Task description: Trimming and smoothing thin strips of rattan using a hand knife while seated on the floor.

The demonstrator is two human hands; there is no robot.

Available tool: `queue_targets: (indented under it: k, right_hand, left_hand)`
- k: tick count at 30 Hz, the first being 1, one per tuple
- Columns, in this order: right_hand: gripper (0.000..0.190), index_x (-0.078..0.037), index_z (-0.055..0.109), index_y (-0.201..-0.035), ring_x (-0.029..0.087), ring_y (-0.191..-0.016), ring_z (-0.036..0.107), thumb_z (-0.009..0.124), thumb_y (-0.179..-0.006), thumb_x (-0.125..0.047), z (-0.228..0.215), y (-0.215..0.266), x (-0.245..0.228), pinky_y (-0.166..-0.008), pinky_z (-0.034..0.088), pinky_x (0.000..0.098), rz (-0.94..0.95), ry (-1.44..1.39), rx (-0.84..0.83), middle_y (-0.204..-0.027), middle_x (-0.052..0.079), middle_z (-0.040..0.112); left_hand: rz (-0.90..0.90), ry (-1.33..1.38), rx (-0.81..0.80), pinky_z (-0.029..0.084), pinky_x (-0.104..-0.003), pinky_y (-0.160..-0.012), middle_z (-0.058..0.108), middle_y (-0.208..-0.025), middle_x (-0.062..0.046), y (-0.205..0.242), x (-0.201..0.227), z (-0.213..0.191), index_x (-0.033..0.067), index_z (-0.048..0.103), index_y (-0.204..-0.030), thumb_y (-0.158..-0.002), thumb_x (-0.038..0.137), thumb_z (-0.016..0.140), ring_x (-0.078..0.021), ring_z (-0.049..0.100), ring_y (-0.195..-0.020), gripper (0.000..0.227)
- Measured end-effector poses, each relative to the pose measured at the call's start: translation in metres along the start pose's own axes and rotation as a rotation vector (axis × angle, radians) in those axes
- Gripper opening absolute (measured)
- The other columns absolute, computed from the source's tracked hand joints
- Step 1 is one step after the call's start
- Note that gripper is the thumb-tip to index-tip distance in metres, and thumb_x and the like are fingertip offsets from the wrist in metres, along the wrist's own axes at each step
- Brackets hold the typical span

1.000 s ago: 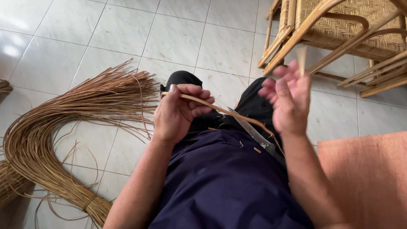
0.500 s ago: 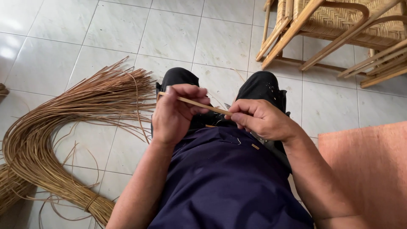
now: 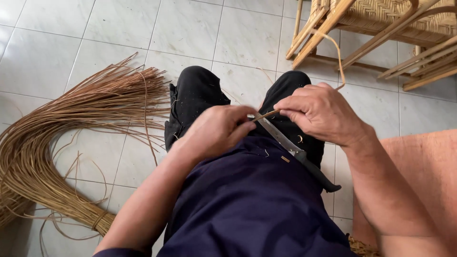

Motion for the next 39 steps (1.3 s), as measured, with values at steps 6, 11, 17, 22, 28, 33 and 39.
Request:
queue_targets:
  k: [6, 11, 17, 22, 28, 33, 39]
  right_hand:
    - [0.007, -0.029, 0.075, -0.103, 0.019, -0.109, 0.067, 0.077, -0.102, -0.036, -0.004, 0.000, 0.048, -0.117, 0.034, 0.0444, -0.082, 0.315, 0.234, -0.090, -0.006, 0.069]
    - [0.032, -0.010, 0.074, -0.126, 0.032, -0.113, 0.058, 0.086, -0.099, -0.019, -0.001, 0.036, 0.092, -0.104, 0.042, 0.0479, 0.041, 0.268, 0.489, -0.119, 0.010, 0.062]
    - [0.050, -0.022, 0.068, -0.126, 0.035, -0.086, 0.077, 0.083, -0.079, -0.029, 0.075, 0.117, 0.061, -0.078, 0.062, 0.0504, 0.646, -0.154, -0.114, -0.101, 0.012, 0.075]
    - [0.060, -0.016, 0.059, -0.139, 0.041, -0.095, 0.075, 0.078, -0.083, -0.020, 0.077, 0.136, 0.043, -0.079, 0.065, 0.0525, 0.579, -0.101, -0.116, -0.116, 0.012, 0.066]
    - [0.060, -0.012, 0.062, -0.138, 0.042, -0.104, 0.072, 0.067, -0.079, -0.009, 0.070, 0.170, 0.079, -0.090, 0.060, 0.0544, 0.644, -0.233, -0.291, -0.106, 0.019, 0.071]
    - [0.023, -0.013, 0.074, -0.108, 0.015, -0.073, 0.067, 0.062, -0.090, -0.006, 0.175, 0.238, 0.129, -0.071, 0.058, 0.0343, 0.828, -0.669, 0.040, -0.076, 0.001, 0.070]
    - [0.021, -0.010, 0.070, -0.110, 0.018, -0.085, 0.058, 0.050, -0.103, -0.013, 0.189, 0.254, 0.108, -0.082, 0.052, 0.0358, 0.845, -0.619, 0.541, -0.086, 0.006, 0.060]
  left_hand:
    - [-0.392, 0.287, -0.011, 0.056, -0.031, -0.068, 0.073, -0.069, -0.001, -0.030, -0.081, 0.046, 0.0189, 0.078, -0.093, -0.088, 0.033, 0.071, -0.0158, 0.070, -0.068, 0.017]
    - [-0.602, 0.390, 0.016, 0.049, -0.025, -0.056, 0.066, -0.063, 0.003, -0.066, -0.135, 0.076, 0.0134, 0.075, -0.084, -0.090, 0.036, 0.073, -0.0117, 0.062, -0.057, 0.023]
    - [-0.645, 0.340, -0.048, 0.056, -0.027, -0.068, 0.069, -0.061, 0.005, -0.108, -0.150, 0.121, 0.0227, 0.076, -0.078, -0.080, 0.044, 0.072, -0.0147, 0.073, -0.063, 0.021]
    - [-0.610, 0.159, -0.190, 0.058, -0.034, -0.075, 0.069, -0.062, 0.001, -0.123, -0.146, 0.129, 0.0271, 0.077, -0.077, -0.077, 0.050, 0.069, -0.0214, 0.075, -0.074, 0.025]
    - [-0.609, 0.141, -0.132, 0.058, -0.040, -0.084, 0.075, -0.080, -0.007, -0.128, -0.169, 0.119, 0.0195, 0.078, -0.091, -0.083, 0.048, 0.068, -0.0281, 0.075, -0.088, 0.031]
    - [-0.637, 0.207, -0.141, 0.057, -0.042, -0.086, 0.077, -0.086, -0.009, -0.123, -0.180, 0.156, 0.0186, 0.079, -0.094, -0.083, 0.044, 0.067, -0.0299, 0.075, -0.097, 0.031]
    - [-0.540, 0.017, -0.236, 0.056, -0.050, -0.095, 0.076, -0.104, -0.019, -0.114, -0.172, 0.178, 0.0196, 0.076, -0.106, -0.089, 0.050, 0.061, -0.0407, 0.069, -0.112, 0.037]
Point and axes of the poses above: each hand's wrist, its own y-axis away from the middle knuckle, its own z-axis out of the palm, x = y × z, the point moved 7 cm from there along -y, towards the middle knuckle
